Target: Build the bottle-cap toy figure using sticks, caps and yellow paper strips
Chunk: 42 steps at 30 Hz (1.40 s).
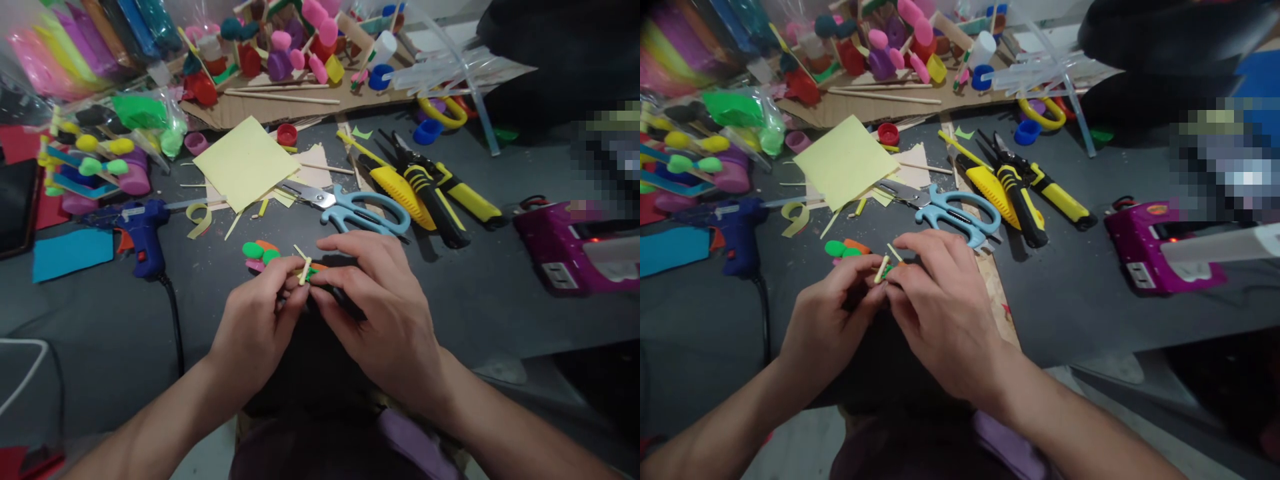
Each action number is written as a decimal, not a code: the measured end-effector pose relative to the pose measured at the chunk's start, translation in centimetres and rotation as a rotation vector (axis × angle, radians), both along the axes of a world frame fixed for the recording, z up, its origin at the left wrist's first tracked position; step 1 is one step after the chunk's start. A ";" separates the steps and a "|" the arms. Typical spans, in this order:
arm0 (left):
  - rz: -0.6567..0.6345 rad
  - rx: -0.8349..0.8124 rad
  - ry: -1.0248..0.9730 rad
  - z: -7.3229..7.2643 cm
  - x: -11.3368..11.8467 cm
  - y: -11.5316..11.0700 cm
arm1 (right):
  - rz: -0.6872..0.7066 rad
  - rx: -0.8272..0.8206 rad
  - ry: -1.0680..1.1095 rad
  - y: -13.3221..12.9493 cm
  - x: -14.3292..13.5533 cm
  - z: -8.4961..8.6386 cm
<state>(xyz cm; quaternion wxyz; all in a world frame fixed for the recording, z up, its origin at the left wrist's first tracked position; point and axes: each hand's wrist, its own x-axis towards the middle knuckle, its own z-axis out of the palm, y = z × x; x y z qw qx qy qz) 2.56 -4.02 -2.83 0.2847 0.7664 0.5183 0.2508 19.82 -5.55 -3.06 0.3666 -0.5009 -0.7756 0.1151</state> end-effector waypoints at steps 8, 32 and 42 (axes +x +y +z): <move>0.019 -0.047 0.006 0.0 -0.1 0.0 | -0.100 -0.012 -0.038 -0.6 1.4 0.0; 0.005 -0.036 0.013 -0.1 -0.2 0.0 | -0.079 -0.034 -0.048 -0.4 1.0 -0.7; 0.006 -0.057 -0.019 -0.1 -0.1 -0.1 | -0.060 -0.035 -0.045 -0.1 0.8 -0.5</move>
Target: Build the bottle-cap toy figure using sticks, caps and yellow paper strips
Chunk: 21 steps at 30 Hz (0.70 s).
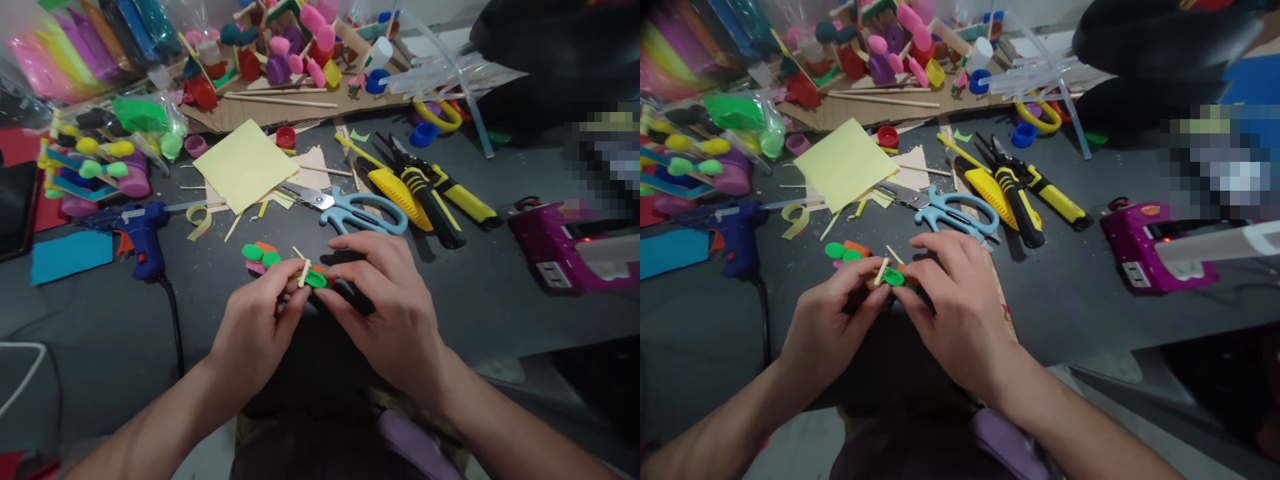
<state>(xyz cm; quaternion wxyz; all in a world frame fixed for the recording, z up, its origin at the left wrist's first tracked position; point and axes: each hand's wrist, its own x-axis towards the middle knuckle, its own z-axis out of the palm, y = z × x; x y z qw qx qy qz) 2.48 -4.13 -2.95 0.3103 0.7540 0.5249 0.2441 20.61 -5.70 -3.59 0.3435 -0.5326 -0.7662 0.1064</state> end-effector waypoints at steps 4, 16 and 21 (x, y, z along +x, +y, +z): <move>-0.006 0.001 -0.005 0.2 0.0 0.0 | 0.001 0.002 0.007 0.1 -0.1 0.0; 0.031 -0.042 -0.062 0.2 -0.5 -0.4 | -0.027 -0.021 -0.047 -0.7 0.5 -0.5; 0.149 0.126 -0.080 1.8 -1.2 -1.0 | -0.011 -0.042 -0.067 -0.4 0.6 -0.1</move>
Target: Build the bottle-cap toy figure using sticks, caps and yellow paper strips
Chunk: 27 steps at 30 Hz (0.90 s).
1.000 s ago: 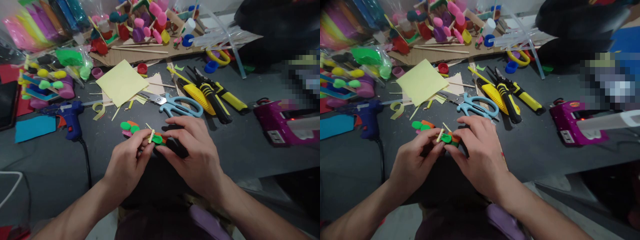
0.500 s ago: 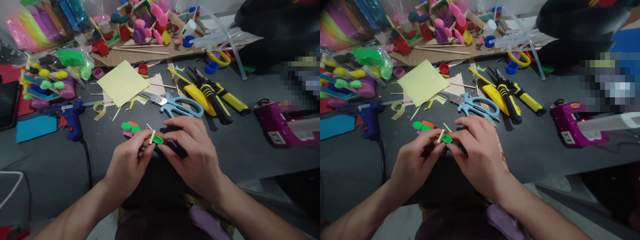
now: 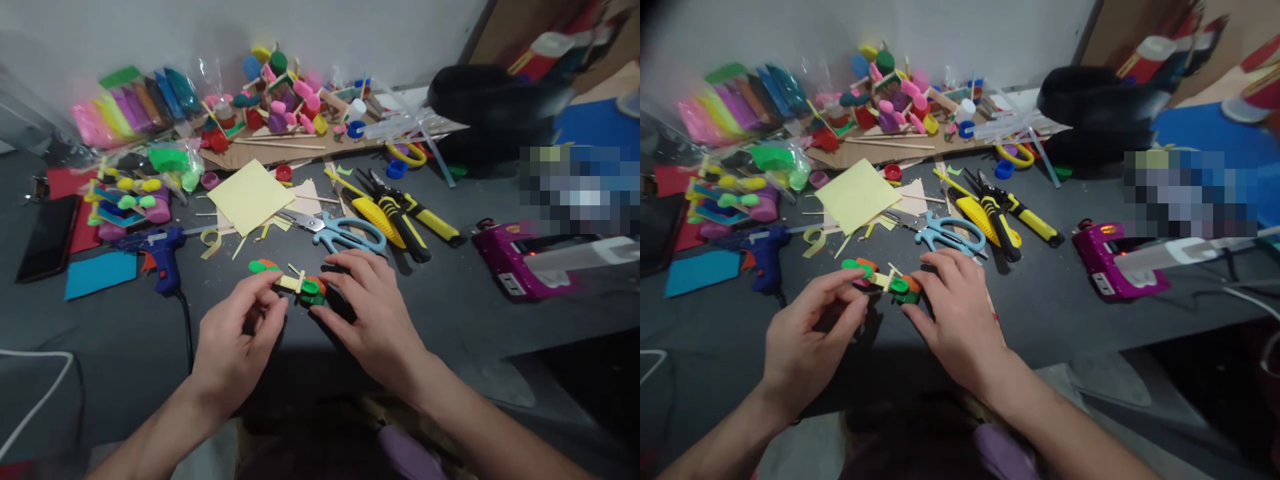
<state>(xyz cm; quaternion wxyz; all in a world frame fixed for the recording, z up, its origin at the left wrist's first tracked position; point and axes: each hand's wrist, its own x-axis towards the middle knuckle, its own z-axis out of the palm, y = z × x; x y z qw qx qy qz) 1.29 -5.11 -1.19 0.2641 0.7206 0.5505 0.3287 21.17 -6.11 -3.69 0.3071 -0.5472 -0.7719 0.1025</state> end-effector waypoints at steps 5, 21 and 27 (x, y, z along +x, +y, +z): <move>0.090 0.061 0.028 1.9 -2.3 0.5 | 0.055 0.025 -0.093 0.8 1.0 0.4; -0.107 -0.062 0.126 -1.9 -3.4 2.8 | 0.122 0.060 -0.197 3.4 1.6 -0.1; -0.019 -0.036 0.076 -2.1 -3.9 1.6 | 0.141 0.118 -0.175 4.3 1.1 -0.5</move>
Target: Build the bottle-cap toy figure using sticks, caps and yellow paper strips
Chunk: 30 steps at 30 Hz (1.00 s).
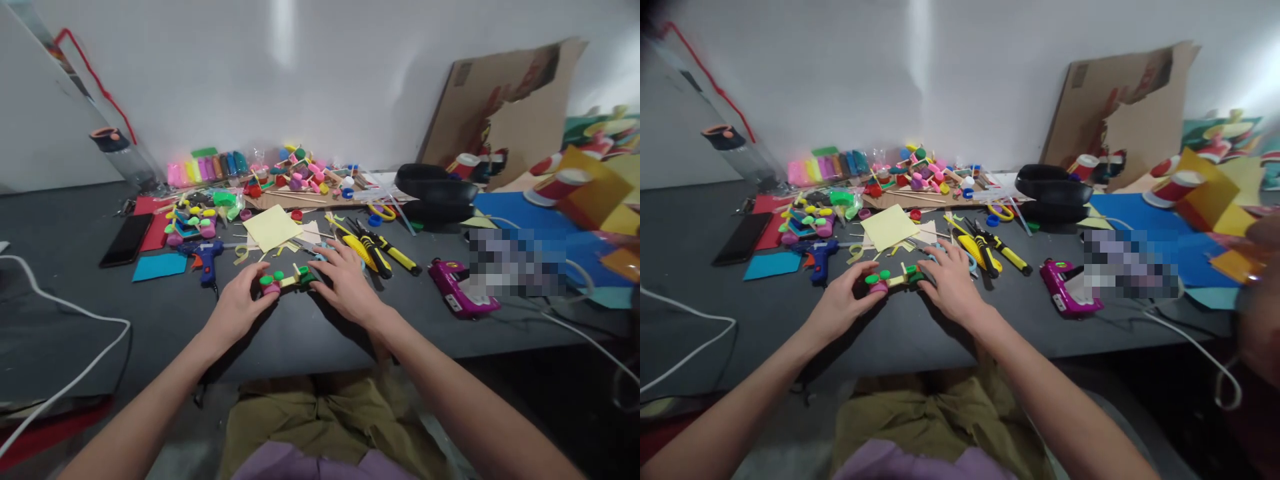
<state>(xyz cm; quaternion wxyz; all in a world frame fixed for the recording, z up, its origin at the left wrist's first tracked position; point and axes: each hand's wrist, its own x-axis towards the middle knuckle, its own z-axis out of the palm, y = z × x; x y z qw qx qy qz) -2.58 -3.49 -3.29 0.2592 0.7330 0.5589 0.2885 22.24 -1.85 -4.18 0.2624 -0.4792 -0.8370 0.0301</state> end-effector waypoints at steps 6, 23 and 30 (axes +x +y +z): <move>0.112 0.047 -0.006 -0.8 0.5 -1.8 | -0.046 0.154 0.095 -0.2 0.6 -1.0; -0.100 0.010 -0.210 -0.5 0.8 -4.8 | 0.029 0.261 0.080 -0.8 0.4 -0.9; -0.057 0.004 -0.286 0.1 0.4 -4.7 | 0.092 0.063 0.128 -3.1 -0.6 0.6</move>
